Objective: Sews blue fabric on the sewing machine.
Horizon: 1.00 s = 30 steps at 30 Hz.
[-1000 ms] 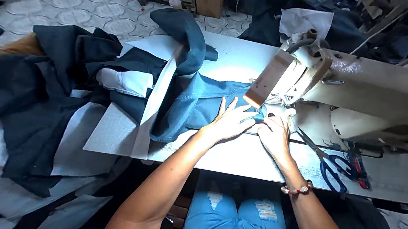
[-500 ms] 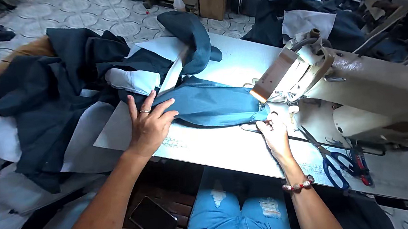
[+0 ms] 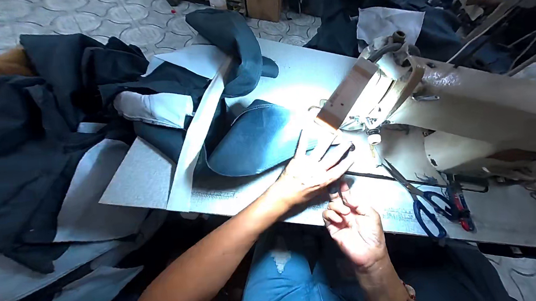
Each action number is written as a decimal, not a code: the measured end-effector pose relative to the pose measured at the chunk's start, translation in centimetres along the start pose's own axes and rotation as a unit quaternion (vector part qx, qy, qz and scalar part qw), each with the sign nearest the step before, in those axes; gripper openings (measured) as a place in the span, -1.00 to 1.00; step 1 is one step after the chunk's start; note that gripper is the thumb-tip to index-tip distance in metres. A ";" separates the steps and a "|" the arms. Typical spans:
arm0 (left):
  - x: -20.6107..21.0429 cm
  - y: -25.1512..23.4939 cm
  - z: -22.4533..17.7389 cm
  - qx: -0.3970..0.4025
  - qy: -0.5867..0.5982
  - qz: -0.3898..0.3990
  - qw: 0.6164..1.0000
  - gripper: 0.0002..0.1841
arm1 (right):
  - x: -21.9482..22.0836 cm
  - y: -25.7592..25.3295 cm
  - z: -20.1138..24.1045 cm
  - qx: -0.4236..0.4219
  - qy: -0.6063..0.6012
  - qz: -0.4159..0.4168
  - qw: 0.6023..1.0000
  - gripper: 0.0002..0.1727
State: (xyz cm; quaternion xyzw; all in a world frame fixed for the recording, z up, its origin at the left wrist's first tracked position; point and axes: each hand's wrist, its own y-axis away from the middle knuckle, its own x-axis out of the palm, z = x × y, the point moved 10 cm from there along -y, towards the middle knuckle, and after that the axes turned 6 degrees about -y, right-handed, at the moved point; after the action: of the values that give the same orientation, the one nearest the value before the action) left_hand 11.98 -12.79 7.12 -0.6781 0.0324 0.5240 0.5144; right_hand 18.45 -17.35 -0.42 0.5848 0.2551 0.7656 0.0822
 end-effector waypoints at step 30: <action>4.5 1.4 2.7 -0.117 0.154 0.277 0.941 -0.50 | -1.1 -0.5 0.1 0.078 0.031 -0.017 0.996 -0.65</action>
State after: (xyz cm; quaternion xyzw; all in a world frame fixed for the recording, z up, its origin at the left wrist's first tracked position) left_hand 11.30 -9.25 3.04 -0.7702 0.2365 0.5347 0.2549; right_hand 18.80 -17.36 -1.59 0.5614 0.3260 0.7595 0.0412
